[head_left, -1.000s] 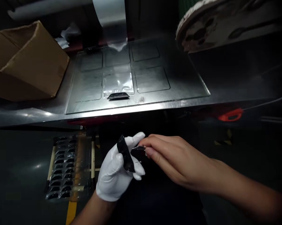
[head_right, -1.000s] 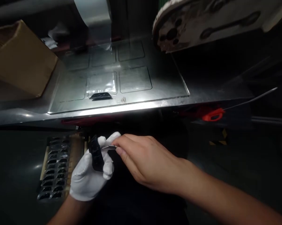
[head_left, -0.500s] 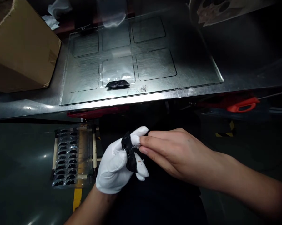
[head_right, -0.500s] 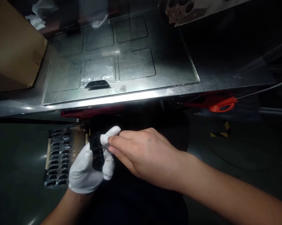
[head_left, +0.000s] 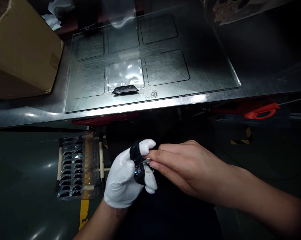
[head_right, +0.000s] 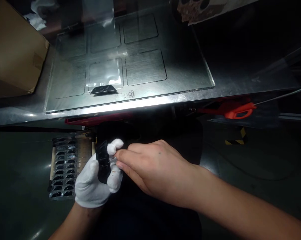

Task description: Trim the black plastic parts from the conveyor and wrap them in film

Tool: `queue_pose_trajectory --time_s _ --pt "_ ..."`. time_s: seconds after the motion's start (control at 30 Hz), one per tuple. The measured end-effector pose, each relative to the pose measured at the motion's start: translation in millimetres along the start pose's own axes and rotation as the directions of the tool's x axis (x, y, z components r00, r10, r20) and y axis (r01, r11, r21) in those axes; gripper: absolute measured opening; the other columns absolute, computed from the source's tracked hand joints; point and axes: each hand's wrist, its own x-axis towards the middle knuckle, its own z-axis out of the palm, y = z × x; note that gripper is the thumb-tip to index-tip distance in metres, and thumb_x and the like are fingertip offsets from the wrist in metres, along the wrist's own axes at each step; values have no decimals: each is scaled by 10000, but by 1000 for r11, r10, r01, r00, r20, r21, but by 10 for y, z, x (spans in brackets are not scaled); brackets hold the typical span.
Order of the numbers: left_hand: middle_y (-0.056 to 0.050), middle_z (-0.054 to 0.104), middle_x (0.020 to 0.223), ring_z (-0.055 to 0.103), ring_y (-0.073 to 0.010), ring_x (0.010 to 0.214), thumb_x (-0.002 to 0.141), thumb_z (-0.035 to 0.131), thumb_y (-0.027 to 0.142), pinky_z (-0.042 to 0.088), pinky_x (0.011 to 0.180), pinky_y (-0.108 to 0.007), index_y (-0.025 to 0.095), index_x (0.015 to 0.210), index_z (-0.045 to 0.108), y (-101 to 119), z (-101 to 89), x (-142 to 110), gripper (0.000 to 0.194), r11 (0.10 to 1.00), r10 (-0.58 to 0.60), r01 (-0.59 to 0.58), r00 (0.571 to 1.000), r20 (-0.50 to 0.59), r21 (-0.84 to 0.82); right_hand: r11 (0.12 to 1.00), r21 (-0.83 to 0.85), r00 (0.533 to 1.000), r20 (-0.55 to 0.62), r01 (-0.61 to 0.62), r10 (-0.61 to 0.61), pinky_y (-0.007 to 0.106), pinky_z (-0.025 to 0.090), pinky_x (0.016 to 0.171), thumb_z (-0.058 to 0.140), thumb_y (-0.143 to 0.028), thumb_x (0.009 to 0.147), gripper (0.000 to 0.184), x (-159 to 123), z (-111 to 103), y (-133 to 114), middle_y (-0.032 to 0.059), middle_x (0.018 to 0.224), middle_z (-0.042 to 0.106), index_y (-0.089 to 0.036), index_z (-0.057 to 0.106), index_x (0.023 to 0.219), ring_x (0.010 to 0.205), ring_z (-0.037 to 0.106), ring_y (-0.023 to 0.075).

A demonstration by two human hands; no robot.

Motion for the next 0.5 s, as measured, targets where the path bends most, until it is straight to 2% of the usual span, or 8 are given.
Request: queue_pose_trajectory --time_s 0.07,0.2,0.37,0.43,0.5 --pt "-42 678 748 656 -130 529 925 717 449 541 490 -189 185 1271 736 11 6 -1 436 1000 -19 19 1000 -21 -10 1000 18 1000 16 0 0 266 469 598 495 -291 1079 256 -9 21 -11 11 904 729 -209 716 1179 705 661 116" --pt "-81 757 923 635 -114 526 912 730 474 521 482 -196 234 1241 748 48 3 -7 408 998 -68 69 995 -79 11 998 69 999 40 -16 13 256 518 644 492 -299 1081 286 -36 47 -47 16 922 745 -212 716 1236 753 701 125" --pt "-62 771 848 662 -118 558 977 649 465 521 522 -184 259 1286 732 63 -18 -22 380 999 25 -24 999 -27 32 981 184 992 -100 -58 77 224 576 775 539 -225 1057 311 -44 -142 -45 29 1055 746 -223 666 1340 894 703 119" --pt "-64 772 822 692 -131 596 983 652 437 531 546 -183 239 1295 728 72 -9 -33 377 996 47 -45 999 -27 70 992 109 986 -147 -65 81 258 594 797 542 -221 1049 352 -15 -259 -34 38 1111 734 -260 646 1384 947 697 146" --pt "-80 778 807 712 -145 626 970 678 439 548 579 -191 200 1323 708 85 15 -51 427 993 21 -16 999 -40 117 999 -21 986 -163 -29 26 316 608 800 549 -238 1043 371 34 -346 -32 50 1141 732 -286 646 1398 994 689 190"
